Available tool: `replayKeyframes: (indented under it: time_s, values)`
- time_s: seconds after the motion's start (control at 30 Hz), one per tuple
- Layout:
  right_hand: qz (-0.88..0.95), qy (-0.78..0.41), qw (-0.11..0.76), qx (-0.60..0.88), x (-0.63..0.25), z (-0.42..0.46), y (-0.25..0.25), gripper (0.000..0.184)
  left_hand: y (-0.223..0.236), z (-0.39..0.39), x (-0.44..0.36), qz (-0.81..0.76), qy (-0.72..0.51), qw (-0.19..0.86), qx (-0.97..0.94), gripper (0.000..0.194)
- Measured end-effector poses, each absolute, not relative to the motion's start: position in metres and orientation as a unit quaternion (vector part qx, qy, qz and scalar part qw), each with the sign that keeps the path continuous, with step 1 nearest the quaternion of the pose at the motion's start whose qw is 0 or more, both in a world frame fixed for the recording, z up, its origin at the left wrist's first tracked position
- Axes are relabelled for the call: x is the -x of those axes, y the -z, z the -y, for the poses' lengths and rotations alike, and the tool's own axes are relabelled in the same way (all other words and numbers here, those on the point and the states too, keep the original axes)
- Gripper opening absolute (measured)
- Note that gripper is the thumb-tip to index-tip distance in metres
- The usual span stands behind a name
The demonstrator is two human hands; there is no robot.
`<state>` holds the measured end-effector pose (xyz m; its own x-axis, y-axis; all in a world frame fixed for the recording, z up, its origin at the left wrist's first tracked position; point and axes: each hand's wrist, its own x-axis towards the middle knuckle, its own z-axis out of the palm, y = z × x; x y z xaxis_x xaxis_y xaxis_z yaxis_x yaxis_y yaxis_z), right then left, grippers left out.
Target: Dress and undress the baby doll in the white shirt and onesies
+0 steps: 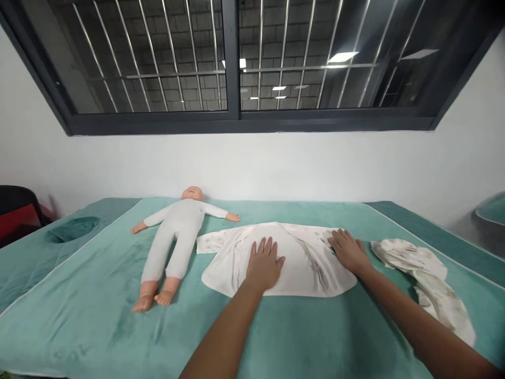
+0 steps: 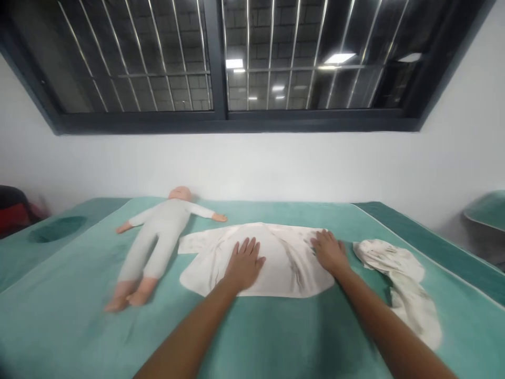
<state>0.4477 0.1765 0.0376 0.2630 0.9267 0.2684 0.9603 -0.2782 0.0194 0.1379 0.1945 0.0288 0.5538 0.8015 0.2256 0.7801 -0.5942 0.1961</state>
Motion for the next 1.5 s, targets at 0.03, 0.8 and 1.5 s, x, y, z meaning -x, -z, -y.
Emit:
replayKeyframes:
  time_s: [0.03,0.8,1.5]
  values:
    - [0.609,0.125,0.078,0.780,-0.435,-0.176,-0.039,0.054,-0.029,-0.190,-0.136,-0.451,-0.151,0.037,-0.879,0.066]
    - [0.732,0.022,0.087,0.675,-0.289,-0.226,-0.032,0.066,-0.038,-0.218,-0.116,-0.574,-0.146,0.073,-0.803,0.069]
    - [0.707,0.023,0.099,0.700,-0.286,-0.209,-0.034,0.066,-0.030,-0.229,-0.107,-0.577,-0.160,0.077,-0.797,0.067]
